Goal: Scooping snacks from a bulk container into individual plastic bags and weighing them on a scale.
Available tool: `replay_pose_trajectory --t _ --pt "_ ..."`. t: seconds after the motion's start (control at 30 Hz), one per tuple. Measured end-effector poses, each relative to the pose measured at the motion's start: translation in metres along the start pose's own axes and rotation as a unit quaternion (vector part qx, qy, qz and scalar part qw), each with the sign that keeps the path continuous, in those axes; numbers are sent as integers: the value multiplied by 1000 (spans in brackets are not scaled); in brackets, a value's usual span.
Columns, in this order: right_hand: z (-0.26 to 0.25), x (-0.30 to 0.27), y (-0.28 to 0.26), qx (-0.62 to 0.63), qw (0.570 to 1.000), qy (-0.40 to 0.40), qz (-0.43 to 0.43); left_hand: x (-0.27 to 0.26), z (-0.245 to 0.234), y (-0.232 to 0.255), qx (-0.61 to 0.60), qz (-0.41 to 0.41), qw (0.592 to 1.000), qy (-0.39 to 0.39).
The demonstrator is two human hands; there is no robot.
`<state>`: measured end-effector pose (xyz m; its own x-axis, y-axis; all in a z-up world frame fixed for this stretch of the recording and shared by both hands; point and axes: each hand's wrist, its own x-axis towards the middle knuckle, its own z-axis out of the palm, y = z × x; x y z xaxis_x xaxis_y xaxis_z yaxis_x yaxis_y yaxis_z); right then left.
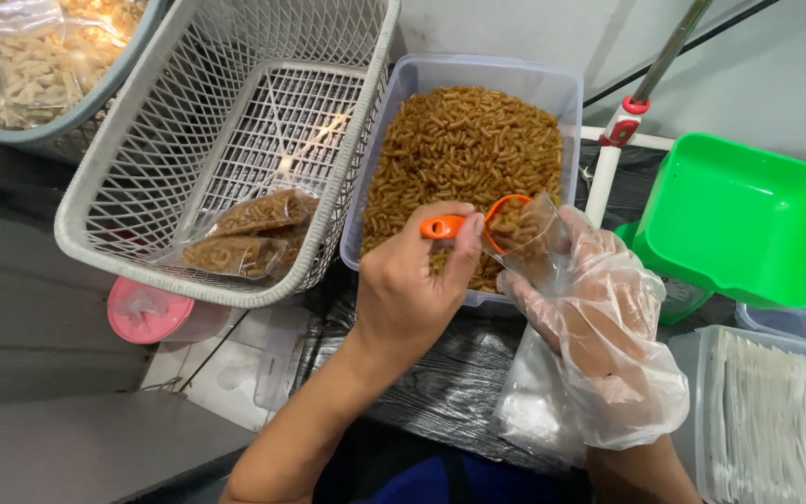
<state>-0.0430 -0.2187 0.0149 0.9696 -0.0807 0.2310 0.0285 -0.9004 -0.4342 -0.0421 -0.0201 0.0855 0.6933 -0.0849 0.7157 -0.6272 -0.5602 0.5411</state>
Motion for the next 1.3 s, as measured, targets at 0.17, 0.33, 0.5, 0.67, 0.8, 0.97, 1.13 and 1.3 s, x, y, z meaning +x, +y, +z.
replay_pose_trajectory --t 0.17,0.33,0.5,0.67,0.8,0.97,1.13,1.3 --pt "-4 0 -7 -61 998 -6 27 -7 -2 3 25 59 998 -22" --pt "-21 1 -23 29 999 28 9 -8 -12 10 -34 111 991 -67" --pt "-44 1 -43 104 993 45 -21 -12 -20 8 -75 132 983 -100" --pt "-45 2 -42 184 978 78 -54 -12 -32 4 -116 130 978 -112" --pt "-47 -1 -37 228 972 31 40 -11 -29 0 -137 107 985 -16" --pt "-42 -12 -15 217 953 184 -101 -9 -16 -32 61 95 993 -16" --pt "-49 -10 -11 303 900 233 -210 -26 10 -78 205 87 973 -61" --pt "-61 -2 -31 446 829 254 -223 -37 26 -96 217 35 969 -113"
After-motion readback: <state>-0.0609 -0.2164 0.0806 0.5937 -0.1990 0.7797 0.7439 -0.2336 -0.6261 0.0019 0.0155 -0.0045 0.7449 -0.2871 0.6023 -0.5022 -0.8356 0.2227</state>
